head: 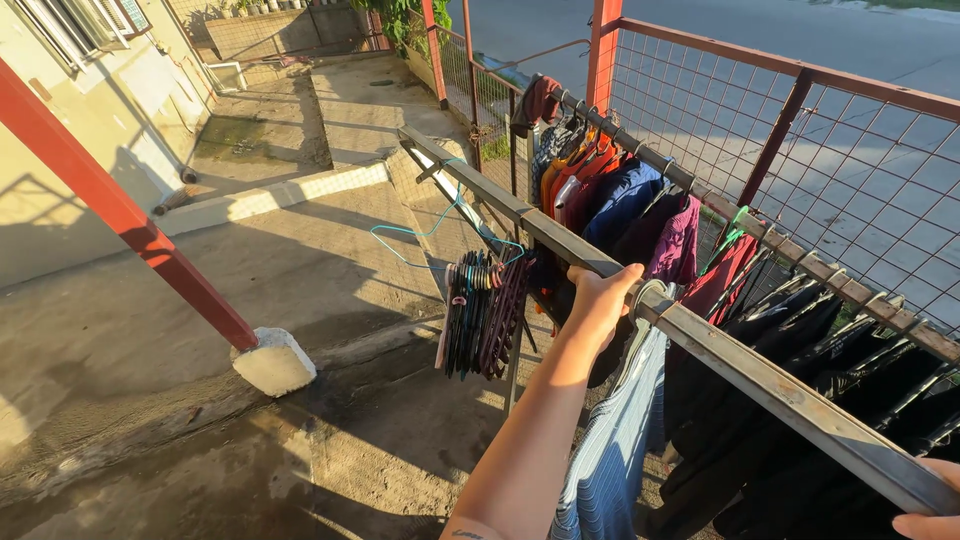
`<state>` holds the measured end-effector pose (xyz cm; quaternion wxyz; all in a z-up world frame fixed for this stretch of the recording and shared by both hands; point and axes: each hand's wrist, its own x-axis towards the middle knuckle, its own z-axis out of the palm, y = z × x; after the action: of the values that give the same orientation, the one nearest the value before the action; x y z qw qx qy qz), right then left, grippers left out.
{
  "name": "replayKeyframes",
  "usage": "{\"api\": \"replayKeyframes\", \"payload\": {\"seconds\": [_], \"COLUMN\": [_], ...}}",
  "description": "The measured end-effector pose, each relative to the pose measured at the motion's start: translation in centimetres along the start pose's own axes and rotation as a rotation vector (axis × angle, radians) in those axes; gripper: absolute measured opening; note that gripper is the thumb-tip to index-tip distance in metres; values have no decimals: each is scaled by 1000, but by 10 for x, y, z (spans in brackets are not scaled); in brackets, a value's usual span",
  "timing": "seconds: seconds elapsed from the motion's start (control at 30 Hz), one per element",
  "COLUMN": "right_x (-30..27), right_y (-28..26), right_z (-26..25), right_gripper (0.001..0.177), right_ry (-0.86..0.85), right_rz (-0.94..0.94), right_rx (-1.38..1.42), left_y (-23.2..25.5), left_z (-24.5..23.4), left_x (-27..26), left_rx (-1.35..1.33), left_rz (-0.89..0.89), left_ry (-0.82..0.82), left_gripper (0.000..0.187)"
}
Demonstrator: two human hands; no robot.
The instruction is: Hanging various items of clothing onto a large metal drying rack using plastic hangers.
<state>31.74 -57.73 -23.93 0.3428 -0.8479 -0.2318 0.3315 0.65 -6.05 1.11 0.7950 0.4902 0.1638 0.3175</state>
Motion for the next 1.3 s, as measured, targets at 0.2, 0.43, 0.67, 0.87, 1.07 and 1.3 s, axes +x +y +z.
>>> {"api": "replayKeyframes", "payload": {"seconds": [0.2,0.43,0.67,0.87,1.07,1.3], "right_x": [11,-6,-90,-65,-84,-82], "right_y": [27,6,-106,-77,-101,-101], "right_z": [-7,-8,20,9,19,13], "right_gripper": [99,102,85,88,81,75], "right_ry": [98,2,-68,-120,-63,-43], "right_rz": [-14,42,154,126,106,118], "right_rx": [-88,-249,-211,-3,1,3], "left_y": [-3,1,18,13,16,6], "left_z": [7,2,3,1,1,0], "left_x": [-6,-8,-24,-17,-17,-7], "left_rx": [3,10,-129,15,-116,-82], "left_rz": [5,8,-81,-25,-35,14], "left_ry": [24,11,-34,14,-80,-49], "left_gripper": [73,68,73,73,68,68]}}
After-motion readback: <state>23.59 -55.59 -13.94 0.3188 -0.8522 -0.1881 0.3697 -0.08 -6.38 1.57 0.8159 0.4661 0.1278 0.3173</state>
